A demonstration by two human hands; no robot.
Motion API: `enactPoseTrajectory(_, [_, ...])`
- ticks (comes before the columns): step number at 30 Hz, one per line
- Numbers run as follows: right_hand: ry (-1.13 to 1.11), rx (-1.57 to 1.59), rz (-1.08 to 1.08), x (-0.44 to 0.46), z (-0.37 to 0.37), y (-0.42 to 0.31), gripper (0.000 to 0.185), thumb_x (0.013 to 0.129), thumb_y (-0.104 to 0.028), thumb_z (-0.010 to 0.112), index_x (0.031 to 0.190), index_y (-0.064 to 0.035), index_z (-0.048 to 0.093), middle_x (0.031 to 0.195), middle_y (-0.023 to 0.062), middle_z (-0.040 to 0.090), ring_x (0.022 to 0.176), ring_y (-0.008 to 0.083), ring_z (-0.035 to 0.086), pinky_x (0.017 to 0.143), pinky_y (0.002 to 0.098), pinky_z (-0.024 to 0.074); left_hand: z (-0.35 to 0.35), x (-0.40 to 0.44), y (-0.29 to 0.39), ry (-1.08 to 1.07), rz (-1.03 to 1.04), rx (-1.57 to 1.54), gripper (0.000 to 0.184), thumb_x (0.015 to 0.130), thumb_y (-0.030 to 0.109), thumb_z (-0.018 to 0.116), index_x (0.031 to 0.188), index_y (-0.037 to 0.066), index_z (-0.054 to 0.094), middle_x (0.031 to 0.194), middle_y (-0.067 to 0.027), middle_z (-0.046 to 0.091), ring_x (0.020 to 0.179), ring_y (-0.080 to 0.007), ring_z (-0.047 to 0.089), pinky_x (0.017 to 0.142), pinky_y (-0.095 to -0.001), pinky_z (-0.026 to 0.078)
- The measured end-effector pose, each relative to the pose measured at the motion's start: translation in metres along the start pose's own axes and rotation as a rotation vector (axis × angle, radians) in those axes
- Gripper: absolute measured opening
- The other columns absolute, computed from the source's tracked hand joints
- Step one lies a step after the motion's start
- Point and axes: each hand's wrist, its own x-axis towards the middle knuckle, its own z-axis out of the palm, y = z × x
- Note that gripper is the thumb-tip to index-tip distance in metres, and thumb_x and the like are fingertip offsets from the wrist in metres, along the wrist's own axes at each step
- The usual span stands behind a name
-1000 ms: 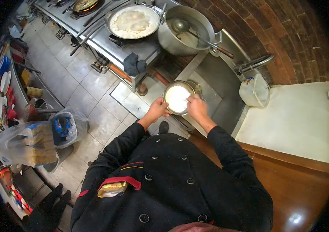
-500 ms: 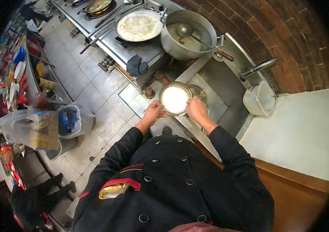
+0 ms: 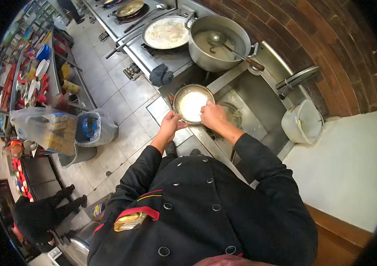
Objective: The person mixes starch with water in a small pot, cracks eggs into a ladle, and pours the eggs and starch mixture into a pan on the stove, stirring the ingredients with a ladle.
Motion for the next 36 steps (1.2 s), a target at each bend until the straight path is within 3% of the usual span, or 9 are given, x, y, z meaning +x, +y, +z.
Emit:
enactPoseTrajectory(6, [0.126,-0.057,0.019,0.021,-0.009,0.000,0.017,0.080,-0.017,0.062,0.085,-0.0084,0.076,0.102,0.0184,0.065,0.083,0.0378,0.068,0.077,0.0499,0.0549,0.001,-0.014,0.009,0.028,0.029,-0.024,0.011,0.098,0.009,0.057,0.092,0.007,0.048,0.094,-0.0110,0.065,0.073,-0.0242,0.071,0.067,-0.0327,0.063])
enactPoseTrajectory(10, [0.014,-0.082,-0.153,0.035,-0.010,-0.009,0.017,0.080,-0.018,0.063,0.088,-0.0076,0.074,0.097,0.0172,0.064,0.081,0.0383,0.068,0.076,0.0502,0.0543,-0.014,-0.024,0.023,0.076,0.089,-0.054,0.011,0.096,0.007,0.058,0.092,0.006,0.048,0.095,-0.0100,0.062,0.073,-0.0250,0.071,0.066,-0.0330,0.062])
enactPoseTrajectory(14, [0.117,-0.082,-0.083,0.056,-0.014,-0.034,0.016,0.079,-0.018,0.063,0.086,-0.0086,0.074,0.094,0.0178,0.066,0.083,0.0381,0.068,0.075,0.0503,0.0544,-0.022,-0.038,0.034,0.084,0.091,-0.086,0.009,0.097,0.008,0.058,0.094,0.007,0.050,0.094,-0.0096,0.064,0.075,-0.0230,0.071,0.068,-0.0316,0.063])
enactPoseTrajectory(16, [0.090,0.009,-0.214,0.062,-0.010,-0.057,0.015,0.079,-0.017,0.062,0.085,-0.0092,0.074,0.094,0.0179,0.067,0.083,0.0380,0.068,0.075,0.0505,0.0543,-0.033,-0.040,0.040,0.121,0.100,-0.111,0.011,0.098,0.009,0.058,0.092,0.008,0.049,0.094,-0.0089,0.064,0.076,-0.0229,0.071,0.068,-0.0315,0.063])
enactPoseTrajectory(20, [0.008,-0.138,-0.149,0.094,-0.004,-0.076,0.016,0.078,-0.016,0.061,0.085,-0.0113,0.074,0.096,0.0162,0.067,0.082,0.0379,0.068,0.076,0.0490,0.0552,-0.073,-0.044,0.050,0.136,0.132,-0.149,0.010,0.098,0.009,0.058,0.093,0.008,0.050,0.094,-0.0100,0.065,0.076,-0.0236,0.071,0.068,-0.0316,0.063])
enactPoseTrajectory(26, [-0.057,-0.084,-0.303,0.130,0.015,-0.139,0.011,0.079,-0.017,0.063,0.083,-0.0104,0.071,0.093,0.0160,0.066,0.080,0.0376,0.068,0.074,0.0482,0.0551,-0.137,-0.046,0.082,0.185,0.148,-0.169,0.011,0.097,0.009,0.058,0.092,0.007,0.049,0.093,-0.0110,0.065,0.075,-0.0250,0.072,0.066,-0.0318,0.063])
enactPoseTrajectory(30, [0.047,-0.131,-0.205,0.166,0.025,-0.195,0.010,0.078,-0.018,0.064,0.081,-0.0117,0.071,0.091,0.0139,0.066,0.081,0.0357,0.068,0.074,0.0478,0.0552,-0.190,-0.045,0.106,0.197,0.146,-0.160,0.012,0.097,0.009,0.059,0.092,0.007,0.049,0.094,-0.0109,0.064,0.074,-0.0243,0.072,0.066,-0.0317,0.063])
enactPoseTrajectory(33, [-0.133,-0.106,-0.276,0.189,0.035,-0.241,0.014,0.080,-0.019,0.064,0.087,-0.0109,0.072,0.094,0.0147,0.067,0.085,0.0362,0.069,0.077,0.0483,0.0551,-0.232,-0.047,0.127,0.195,0.149,-0.169,0.012,0.098,0.010,0.059,0.092,0.007,0.048,0.094,-0.0106,0.063,0.073,-0.0232,0.071,0.065,-0.0317,0.063])
enactPoseTrajectory(36, [0.032,-0.076,-0.213,0.217,0.050,-0.276,0.014,0.080,-0.017,0.063,0.086,-0.0105,0.072,0.099,0.0147,0.067,0.086,0.0362,0.069,0.079,0.0476,0.0547,-0.265,-0.053,0.154,0.225,0.152,-0.168,0.020,0.095,0.010,0.062,0.088,0.008,0.044,0.090,-0.0072,0.059,0.068,-0.0200,0.069,0.061,-0.0297,0.062])
